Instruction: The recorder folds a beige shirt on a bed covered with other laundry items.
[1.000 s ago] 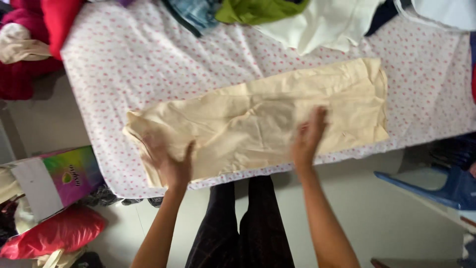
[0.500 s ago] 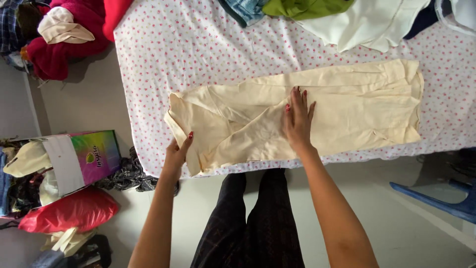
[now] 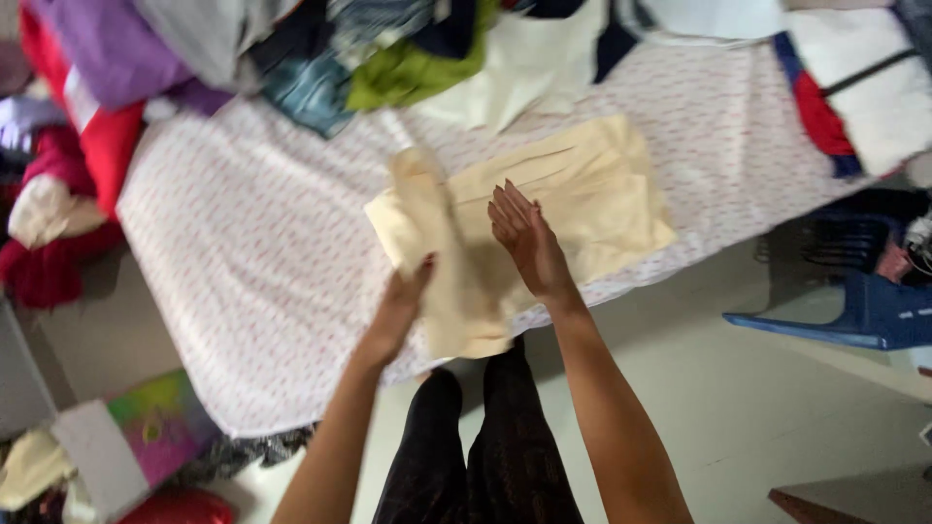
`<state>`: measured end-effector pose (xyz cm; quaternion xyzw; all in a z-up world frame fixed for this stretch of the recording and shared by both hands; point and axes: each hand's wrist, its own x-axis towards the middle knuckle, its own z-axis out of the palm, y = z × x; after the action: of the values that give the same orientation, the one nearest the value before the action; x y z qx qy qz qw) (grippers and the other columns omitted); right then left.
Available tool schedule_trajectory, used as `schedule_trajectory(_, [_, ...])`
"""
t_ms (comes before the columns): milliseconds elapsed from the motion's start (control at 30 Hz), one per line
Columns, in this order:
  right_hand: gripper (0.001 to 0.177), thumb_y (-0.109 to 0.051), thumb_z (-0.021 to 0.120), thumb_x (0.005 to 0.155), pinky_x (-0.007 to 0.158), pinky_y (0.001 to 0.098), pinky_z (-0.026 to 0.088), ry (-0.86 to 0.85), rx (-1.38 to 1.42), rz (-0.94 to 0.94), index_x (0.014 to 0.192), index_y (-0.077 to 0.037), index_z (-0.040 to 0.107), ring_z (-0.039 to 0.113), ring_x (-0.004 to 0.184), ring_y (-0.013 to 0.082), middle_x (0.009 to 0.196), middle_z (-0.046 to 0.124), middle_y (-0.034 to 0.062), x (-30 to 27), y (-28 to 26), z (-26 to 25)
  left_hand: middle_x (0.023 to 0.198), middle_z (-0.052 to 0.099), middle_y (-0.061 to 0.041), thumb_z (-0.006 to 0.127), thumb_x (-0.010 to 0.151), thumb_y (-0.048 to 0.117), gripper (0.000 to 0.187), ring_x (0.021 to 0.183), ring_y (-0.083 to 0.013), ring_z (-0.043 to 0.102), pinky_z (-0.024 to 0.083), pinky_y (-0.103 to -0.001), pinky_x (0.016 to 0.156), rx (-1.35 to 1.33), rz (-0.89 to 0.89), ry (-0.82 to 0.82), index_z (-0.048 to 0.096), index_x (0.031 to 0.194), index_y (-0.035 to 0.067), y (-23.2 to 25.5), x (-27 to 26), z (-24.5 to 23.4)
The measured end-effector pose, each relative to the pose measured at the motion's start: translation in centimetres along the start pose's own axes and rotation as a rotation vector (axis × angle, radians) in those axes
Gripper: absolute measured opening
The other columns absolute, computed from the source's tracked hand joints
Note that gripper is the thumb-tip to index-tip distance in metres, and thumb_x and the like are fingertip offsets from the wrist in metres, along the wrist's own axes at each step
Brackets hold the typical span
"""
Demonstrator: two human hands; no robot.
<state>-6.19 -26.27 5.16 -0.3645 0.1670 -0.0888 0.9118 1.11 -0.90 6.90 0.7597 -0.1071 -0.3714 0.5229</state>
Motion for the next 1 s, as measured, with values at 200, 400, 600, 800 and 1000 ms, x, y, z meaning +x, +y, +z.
schedule_trajectory(200, [0.08,-0.064,0.026,0.106,0.13,0.0349,0.02,-0.182,0.148,-0.099,0.166,-0.011,0.025,0.026,0.16,0.0177,0.172,0.03,0.0093,1.8,-6.7,-14.2,0.163,-0.003,0.004,0.047,0.106,0.036,0.062,0.14,-0.0182,0.049,0.049,-0.036,0.108,-0.093,-0.037,-0.451,0.024,0.162,0.019,9.5,9.4,17.6])
schedule_trajectory(400, [0.079,-0.06,0.041,0.104,0.119,0.0422,0.041,0.09,0.47,-0.054,0.161,-0.007,0.036,0.048,0.145,0.0269,0.163,0.042,0.0154,1.5,-7.7,-24.1,0.138,0.07,-0.015,0.062,0.104,0.026,0.04,0.126,-0.0281,0.063,0.049,-0.037,0.109,0.356,0.421,-0.005,0.065,0.137,0.003,4.5,15.4,15.7])
schedule_trajectory(600, [0.072,-0.002,0.076,0.09,0.112,0.0343,0.049,0.106,0.064,-0.084,0.153,-0.008,0.042,0.052,0.135,0.0214,0.15,0.051,0.0107,2.0,-7.0,-25.5,0.117,0.069,-0.024,0.09,0.078,0.033,0.064,0.109,-0.0443,0.063,0.046,-0.055,0.09,1.037,0.485,0.468,0.069,0.127,-0.002,8.0,16.3,8.5])
schedule_trajectory(800, [0.07,0.014,0.072,0.085,0.1,0.032,0.057,0.203,-0.06,-0.084,0.148,-0.006,0.049,0.063,0.11,0.0169,0.144,0.055,0.0121,2.2,-9.9,-25.0,0.109,0.077,-0.009,0.078,0.092,0.02,0.025,0.098,-0.0203,0.072,0.056,-0.034,0.09,0.454,0.298,0.028,0.075,0.113,0.007,7.0,20.3,6.3])
schedule_trajectory(1000, [0.051,0.008,0.066,0.092,0.098,0.0298,0.06,0.417,-0.569,-0.261,0.14,-0.007,0.055,0.068,0.111,0.0152,0.143,0.059,0.0088,1.1,-9.7,-25.9,0.111,0.069,-0.011,0.08,0.092,0.021,0.029,0.1,-0.0185,0.07,0.056,-0.032,0.088,0.395,0.43,-0.082,0.066,0.109,0.002,3.6,23.9,6.4])
